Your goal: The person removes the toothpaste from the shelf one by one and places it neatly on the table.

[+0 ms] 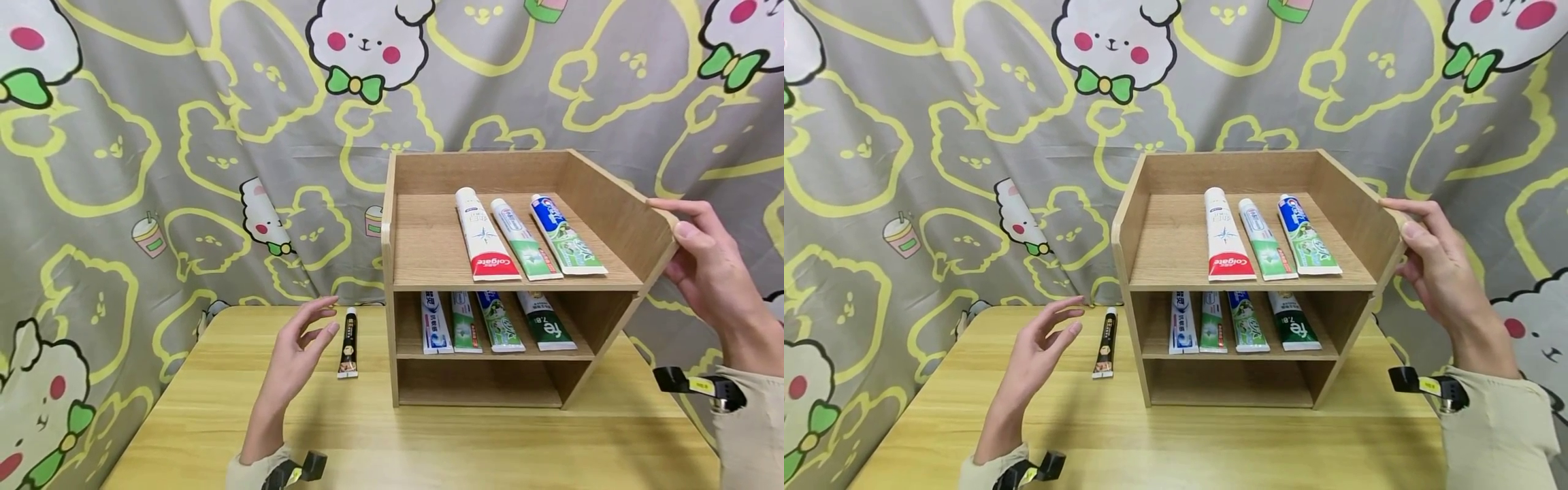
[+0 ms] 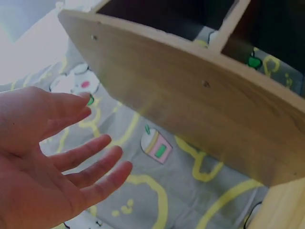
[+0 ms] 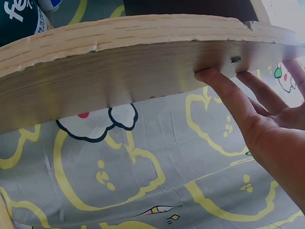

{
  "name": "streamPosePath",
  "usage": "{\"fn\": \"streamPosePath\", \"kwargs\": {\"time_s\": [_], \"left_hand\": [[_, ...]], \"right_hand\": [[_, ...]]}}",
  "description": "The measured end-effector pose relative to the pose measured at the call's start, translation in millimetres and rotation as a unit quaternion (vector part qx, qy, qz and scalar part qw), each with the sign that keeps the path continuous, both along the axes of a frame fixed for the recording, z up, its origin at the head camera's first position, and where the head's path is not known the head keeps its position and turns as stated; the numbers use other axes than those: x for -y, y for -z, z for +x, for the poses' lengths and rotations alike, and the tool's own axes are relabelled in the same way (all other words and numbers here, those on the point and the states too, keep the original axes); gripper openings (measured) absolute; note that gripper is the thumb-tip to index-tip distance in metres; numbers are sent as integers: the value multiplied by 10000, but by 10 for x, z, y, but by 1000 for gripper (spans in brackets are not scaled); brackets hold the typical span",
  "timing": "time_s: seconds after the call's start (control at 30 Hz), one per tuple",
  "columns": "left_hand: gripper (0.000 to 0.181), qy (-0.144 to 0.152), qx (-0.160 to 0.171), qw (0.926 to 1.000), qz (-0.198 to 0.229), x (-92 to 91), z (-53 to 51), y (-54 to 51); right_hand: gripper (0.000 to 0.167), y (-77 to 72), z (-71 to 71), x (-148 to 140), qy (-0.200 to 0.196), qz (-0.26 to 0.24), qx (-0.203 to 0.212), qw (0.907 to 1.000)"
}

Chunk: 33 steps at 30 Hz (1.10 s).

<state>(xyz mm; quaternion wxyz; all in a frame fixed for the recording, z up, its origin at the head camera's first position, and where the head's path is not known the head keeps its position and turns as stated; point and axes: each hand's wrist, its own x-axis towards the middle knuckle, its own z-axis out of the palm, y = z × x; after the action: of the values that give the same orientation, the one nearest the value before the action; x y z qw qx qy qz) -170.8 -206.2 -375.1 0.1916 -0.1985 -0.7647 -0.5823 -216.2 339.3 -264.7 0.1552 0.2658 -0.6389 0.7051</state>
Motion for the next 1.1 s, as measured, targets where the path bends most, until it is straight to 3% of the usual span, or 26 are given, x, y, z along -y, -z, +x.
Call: {"fn": "streamPosePath", "kwargs": {"time_s": [0.17,0.53,0.77,1.1], "left_hand": [[40,69,-435,9989,188,-98,56,-60],[41,191,-850,9953,412,-304,236,-277],[40,661,-1425,9863,506,-511,295,-443],[37,1166,-1745,9756,649,-825,329,-628]], "right_hand": [[41,7,-13,2,-55,-26,4,10000],[41,2,-17,-15,-54,1,-46,10000],[42,-12,1,-30,36,114,-67,9999],[42,-36,24,-17,22,294,-56,9995]]}}
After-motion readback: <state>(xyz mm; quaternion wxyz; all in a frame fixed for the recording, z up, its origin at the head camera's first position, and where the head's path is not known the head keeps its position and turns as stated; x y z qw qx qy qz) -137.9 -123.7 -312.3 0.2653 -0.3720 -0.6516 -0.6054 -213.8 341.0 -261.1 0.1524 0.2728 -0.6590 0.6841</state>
